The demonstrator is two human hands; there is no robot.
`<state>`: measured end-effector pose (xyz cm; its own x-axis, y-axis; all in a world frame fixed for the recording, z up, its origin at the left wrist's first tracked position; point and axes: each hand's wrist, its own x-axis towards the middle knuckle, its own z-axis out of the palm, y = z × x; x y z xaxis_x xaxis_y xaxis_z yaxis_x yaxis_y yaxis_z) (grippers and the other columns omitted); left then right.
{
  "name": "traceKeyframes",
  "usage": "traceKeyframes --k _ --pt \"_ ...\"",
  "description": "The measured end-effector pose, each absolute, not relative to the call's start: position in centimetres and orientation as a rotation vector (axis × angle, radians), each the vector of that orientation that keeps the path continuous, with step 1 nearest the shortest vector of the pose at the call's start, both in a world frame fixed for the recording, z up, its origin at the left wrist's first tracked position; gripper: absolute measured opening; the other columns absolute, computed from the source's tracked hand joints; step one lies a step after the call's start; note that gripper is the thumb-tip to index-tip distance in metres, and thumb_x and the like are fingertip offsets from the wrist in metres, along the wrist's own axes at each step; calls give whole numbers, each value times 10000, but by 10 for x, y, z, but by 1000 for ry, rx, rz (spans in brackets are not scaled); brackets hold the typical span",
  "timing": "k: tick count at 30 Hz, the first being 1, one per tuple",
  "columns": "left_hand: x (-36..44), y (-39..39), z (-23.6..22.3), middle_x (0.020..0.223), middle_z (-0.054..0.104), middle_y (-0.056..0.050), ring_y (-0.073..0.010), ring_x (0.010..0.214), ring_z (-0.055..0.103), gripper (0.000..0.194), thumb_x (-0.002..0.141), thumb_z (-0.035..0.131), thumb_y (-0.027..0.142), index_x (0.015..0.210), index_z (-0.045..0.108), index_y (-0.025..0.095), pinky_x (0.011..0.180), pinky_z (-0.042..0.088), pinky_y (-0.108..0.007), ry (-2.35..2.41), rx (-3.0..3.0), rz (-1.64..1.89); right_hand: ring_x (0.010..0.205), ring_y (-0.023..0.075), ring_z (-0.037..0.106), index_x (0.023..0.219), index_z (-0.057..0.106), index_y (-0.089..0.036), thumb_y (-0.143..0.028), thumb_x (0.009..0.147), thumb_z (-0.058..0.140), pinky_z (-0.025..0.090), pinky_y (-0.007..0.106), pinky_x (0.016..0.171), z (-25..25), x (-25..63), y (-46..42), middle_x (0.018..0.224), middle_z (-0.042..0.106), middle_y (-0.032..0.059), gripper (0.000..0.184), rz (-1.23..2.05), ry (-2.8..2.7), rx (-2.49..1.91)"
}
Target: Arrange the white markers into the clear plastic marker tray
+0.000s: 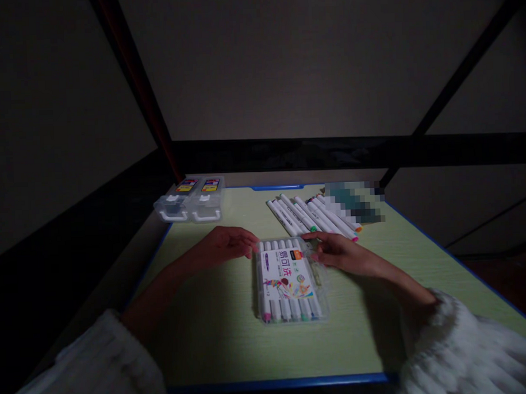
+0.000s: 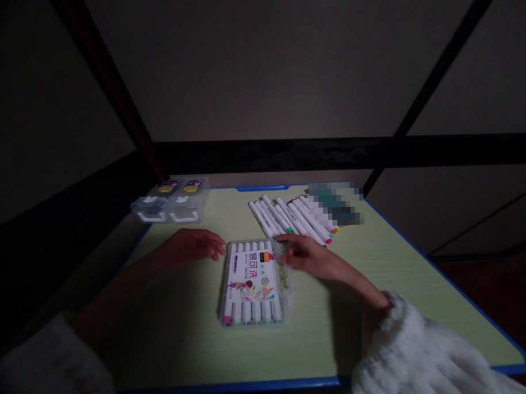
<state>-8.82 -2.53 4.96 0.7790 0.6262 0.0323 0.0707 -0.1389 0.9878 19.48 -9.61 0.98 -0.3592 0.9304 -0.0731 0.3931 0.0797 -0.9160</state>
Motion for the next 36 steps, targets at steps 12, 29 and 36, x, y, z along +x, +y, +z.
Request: traceKeyframes --k 12,29,36 --pt "-87 -29 47 728 603 -4 -78 639 518 268 689 606 251 926 597 125 601 404 -206 620 1835 311 487 88 363 1229 332 -92 -368 797 514 274 222 420 11 197 -98 555 408 -57 544 1208 -1962 -1393" --pt "-87 -33 39 703 584 16 -87 632 505 409 730 595 329 1117 562 199 591 379 -200 564 1894 40 377 60 385 1185 373 -130 -393 741 585 266 178 327 14 193 -100 510 465 -69 558 1341 -1764 -1459" --pt "-92 -28 30 733 578 7 -85 642 494 454 754 576 338 1187 506 218 603 380 -199 490 1842 -16 391 75 427 1178 357 -108 -384 773 532 339 196 371 16 188 -103 502 484 -68 520 1315 -1791 -1487"
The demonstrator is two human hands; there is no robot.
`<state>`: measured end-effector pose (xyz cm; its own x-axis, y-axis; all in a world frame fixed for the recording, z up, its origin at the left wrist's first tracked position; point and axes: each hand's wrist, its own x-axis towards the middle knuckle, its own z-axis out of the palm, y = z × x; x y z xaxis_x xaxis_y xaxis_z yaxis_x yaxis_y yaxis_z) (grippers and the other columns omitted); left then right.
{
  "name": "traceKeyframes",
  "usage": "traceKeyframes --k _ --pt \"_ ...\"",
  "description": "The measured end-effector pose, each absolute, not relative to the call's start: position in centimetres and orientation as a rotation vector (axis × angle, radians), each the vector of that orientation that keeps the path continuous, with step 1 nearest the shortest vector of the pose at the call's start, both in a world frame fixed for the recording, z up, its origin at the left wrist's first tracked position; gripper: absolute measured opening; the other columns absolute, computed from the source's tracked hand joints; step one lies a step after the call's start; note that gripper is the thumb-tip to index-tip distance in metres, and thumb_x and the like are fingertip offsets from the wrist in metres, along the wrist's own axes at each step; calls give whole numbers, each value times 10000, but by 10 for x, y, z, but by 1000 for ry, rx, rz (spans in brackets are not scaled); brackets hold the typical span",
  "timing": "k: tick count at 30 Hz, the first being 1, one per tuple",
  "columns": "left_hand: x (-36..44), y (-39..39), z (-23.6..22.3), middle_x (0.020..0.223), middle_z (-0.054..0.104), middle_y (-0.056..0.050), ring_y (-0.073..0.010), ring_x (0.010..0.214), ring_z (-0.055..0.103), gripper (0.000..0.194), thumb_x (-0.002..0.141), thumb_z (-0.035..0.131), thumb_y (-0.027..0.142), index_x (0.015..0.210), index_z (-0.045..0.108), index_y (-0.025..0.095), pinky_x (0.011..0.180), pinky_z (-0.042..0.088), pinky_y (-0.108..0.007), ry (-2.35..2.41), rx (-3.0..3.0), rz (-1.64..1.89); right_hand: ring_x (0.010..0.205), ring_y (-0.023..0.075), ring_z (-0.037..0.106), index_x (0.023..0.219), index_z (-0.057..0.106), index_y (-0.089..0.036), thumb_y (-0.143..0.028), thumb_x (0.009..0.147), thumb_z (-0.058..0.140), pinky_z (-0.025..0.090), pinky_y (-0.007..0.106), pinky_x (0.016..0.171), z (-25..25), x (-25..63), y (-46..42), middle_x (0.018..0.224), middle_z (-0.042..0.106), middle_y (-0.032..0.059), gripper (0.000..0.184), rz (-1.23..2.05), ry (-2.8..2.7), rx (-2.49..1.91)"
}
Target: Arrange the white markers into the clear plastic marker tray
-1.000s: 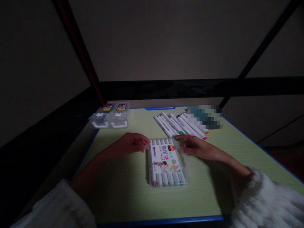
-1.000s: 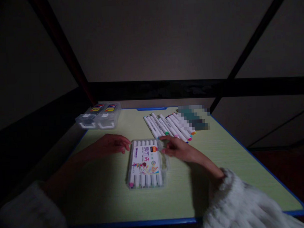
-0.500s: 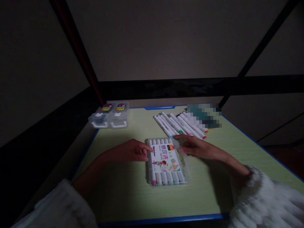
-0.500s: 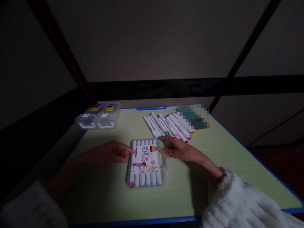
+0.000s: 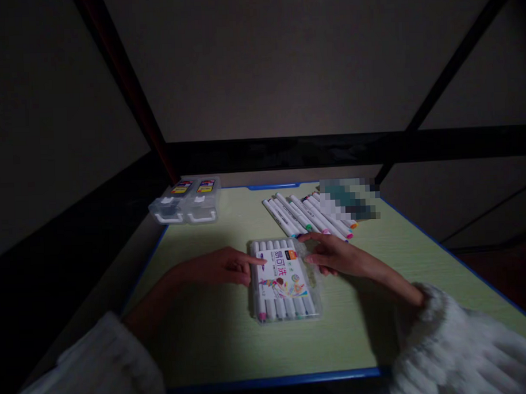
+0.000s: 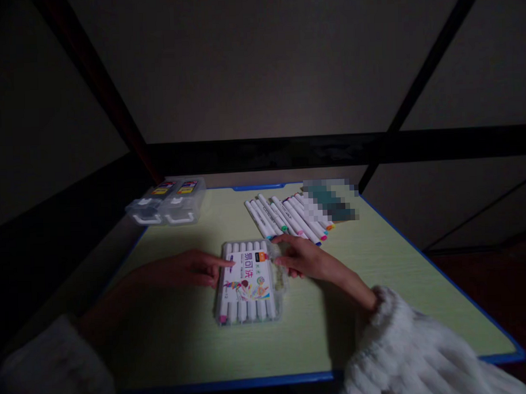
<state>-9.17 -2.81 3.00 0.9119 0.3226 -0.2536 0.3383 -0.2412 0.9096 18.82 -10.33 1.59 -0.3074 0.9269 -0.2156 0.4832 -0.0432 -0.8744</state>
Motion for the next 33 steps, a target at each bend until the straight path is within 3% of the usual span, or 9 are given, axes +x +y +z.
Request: traceKeyframes --k 8,17,27,33 --pt "-95 -27 28 793 616 -12 -94 685 512 420 768 559 319 1171 522 204 641 395 -210 511 1836 -5 433 91 475 1154 372 -116 -356 793 504 397 216 399 18 179 -111 521 481 -58 453 1232 -1785 -1491" --pt "-99 -23 34 785 655 -27 -111 691 554 376 765 554 335 1106 576 180 650 430 -231 582 1877 18 523 71 527 1126 375 -203 -289 690 653 503 218 476 9 173 -113 679 467 -57 524 1474 -1456 -1306" --pt "-98 -24 36 874 638 -23 -113 719 516 417 779 531 335 1175 521 204 623 403 -203 577 2020 52 422 57 515 1176 364 -194 -259 688 669 453 157 396 28 160 -114 558 546 -63 579 1597 -1211 -1184" --pt "-87 -35 40 778 554 -7 -102 650 463 420 764 541 358 1141 548 173 601 385 -220 757 2254 160 384 52 493 1181 365 -198 -280 655 694 427 143 361 33 156 -115 528 539 -72 625 1527 -1130 -1177"
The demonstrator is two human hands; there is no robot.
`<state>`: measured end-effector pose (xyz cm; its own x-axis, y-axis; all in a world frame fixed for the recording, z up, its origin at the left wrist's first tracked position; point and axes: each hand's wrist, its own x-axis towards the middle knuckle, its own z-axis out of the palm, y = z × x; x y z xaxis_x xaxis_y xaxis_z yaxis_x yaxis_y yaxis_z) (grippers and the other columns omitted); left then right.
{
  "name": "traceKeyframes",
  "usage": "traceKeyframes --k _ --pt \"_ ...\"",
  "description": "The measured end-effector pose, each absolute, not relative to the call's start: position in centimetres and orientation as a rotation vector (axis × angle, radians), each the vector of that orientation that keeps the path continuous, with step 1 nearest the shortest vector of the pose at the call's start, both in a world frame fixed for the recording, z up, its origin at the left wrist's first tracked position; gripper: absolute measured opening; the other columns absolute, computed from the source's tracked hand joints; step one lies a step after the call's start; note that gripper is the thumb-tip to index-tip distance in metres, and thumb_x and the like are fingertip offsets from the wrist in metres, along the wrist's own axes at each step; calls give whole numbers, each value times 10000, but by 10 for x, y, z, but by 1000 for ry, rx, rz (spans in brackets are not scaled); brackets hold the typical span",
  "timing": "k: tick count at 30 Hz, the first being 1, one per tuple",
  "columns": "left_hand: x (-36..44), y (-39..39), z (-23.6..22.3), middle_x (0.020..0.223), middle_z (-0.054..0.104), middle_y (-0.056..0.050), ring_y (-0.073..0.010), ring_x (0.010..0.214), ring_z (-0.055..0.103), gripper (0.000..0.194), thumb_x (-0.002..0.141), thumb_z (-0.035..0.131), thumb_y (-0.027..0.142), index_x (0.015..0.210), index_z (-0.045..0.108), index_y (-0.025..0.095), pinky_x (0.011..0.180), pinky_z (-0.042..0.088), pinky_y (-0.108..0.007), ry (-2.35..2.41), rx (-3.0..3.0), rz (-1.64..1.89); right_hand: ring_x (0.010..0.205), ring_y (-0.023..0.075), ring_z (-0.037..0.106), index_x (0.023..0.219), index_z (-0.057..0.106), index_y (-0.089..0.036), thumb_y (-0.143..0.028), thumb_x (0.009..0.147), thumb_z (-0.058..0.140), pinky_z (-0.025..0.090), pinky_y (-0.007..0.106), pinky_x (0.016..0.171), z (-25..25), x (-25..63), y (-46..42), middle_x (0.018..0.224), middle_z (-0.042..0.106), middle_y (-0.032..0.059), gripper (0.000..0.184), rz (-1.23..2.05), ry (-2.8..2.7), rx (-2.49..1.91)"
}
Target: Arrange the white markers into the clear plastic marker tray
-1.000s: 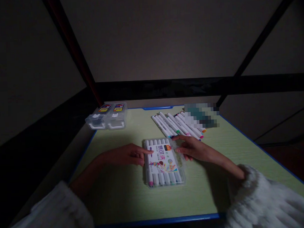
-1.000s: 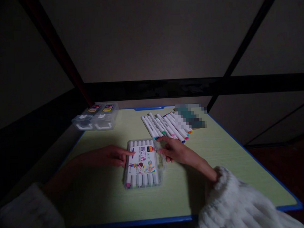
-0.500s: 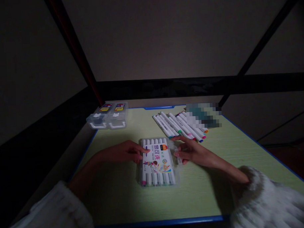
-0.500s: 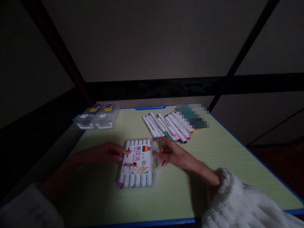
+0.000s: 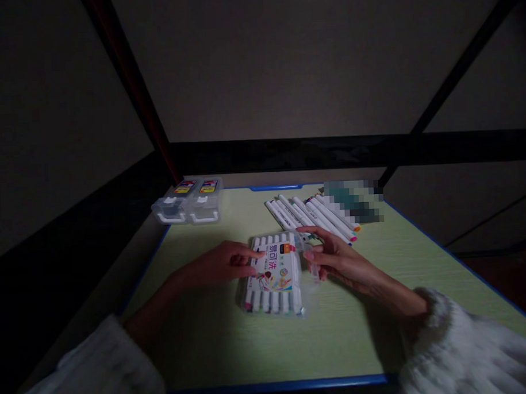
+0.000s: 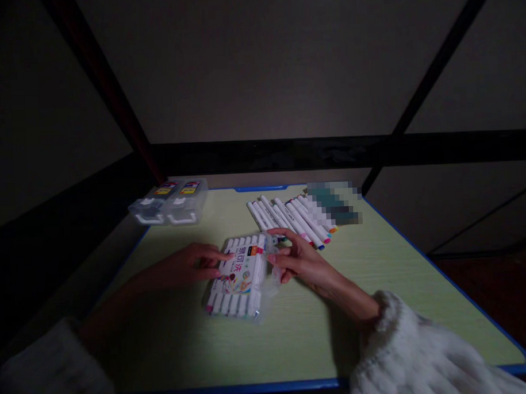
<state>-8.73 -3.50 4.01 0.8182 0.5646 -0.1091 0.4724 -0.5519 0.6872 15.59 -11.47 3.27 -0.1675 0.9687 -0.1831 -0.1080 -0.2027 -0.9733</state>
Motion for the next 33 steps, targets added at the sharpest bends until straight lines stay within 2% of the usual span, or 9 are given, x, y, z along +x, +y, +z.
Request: traceKeyframes --k 2,4,7,10,14,19,22,28,33 --pt "-82 -42 42 847 525 -21 -124 733 487 413 742 572 350 1121 561 187 701 414 -271 735 2348 264 386 54 489 1187 357 -193 -294 650 699 425 148 360 33 155 -115 531 542 -66 644 1502 -1121 -1182" --pt "-77 -50 44 1018 485 -55 -172 935 482 458 705 611 366 1128 548 201 844 399 -325 621 2358 381 389 58 489 1194 352 -190 -310 647 704 429 156 362 33 154 -115 534 546 -61 662 1496 -1117 -1183" --pt "-69 -63 44 1204 384 -98 -238 1140 376 639 629 663 426 1198 482 199 975 320 -383 496 2360 424 393 57 488 1197 351 -197 -329 637 711 429 159 362 34 154 -116 542 554 -57 679 1503 -1110 -1189" --pt "-62 -77 43 1339 265 -121 -298 1233 268 819 571 696 451 1283 372 207 1012 267 -437 411 2450 416 393 54 486 1198 352 -201 -336 627 716 427 158 366 35 154 -116 546 558 -58 691 1512 -1097 -1193" --pt "-54 -91 37 1395 207 -137 -350 1272 182 946 515 726 421 1327 287 212 1016 224 -511 357 2629 448 387 54 486 1202 361 -201 -332 623 716 428 161 373 35 153 -116 530 539 -71 692 1516 -1103 -1193" --pt "-48 -100 28 1410 202 -156 -302 1302 149 806 610 638 198 1325 268 161 1032 223 -495 463 2824 504 389 54 488 1242 325 -184 -324 621 716 418 144 367 35 154 -116 522 531 -69 747 1505 -1095 -1209" --pt "-47 -103 25 1406 226 -166 -283 1309 151 740 616 572 111 1302 297 133 1036 243 -469 500 2892 538 385 52 485 1233 328 -181 -322 619 719 421 145 364 35 154 -115 528 538 -65 742 1497 -1093 -1200" --pt "-49 -102 20 1352 346 -173 -253 1249 322 645 623 450 38 1257 349 100 991 356 -392 615 2983 730 367 60 499 1153 381 -200 -327 617 720 409 151 339 34 155 -113 531 525 -76 647 1450 -1051 -1210" --pt "-51 -97 15 1264 473 -148 -227 1200 402 612 632 398 18 1237 381 103 979 385 -388 647 3052 829 385 75 526 1122 380 -208 -348 608 718 416 166 353 32 155 -111 537 534 -75 631 1424 -1017 -1228"
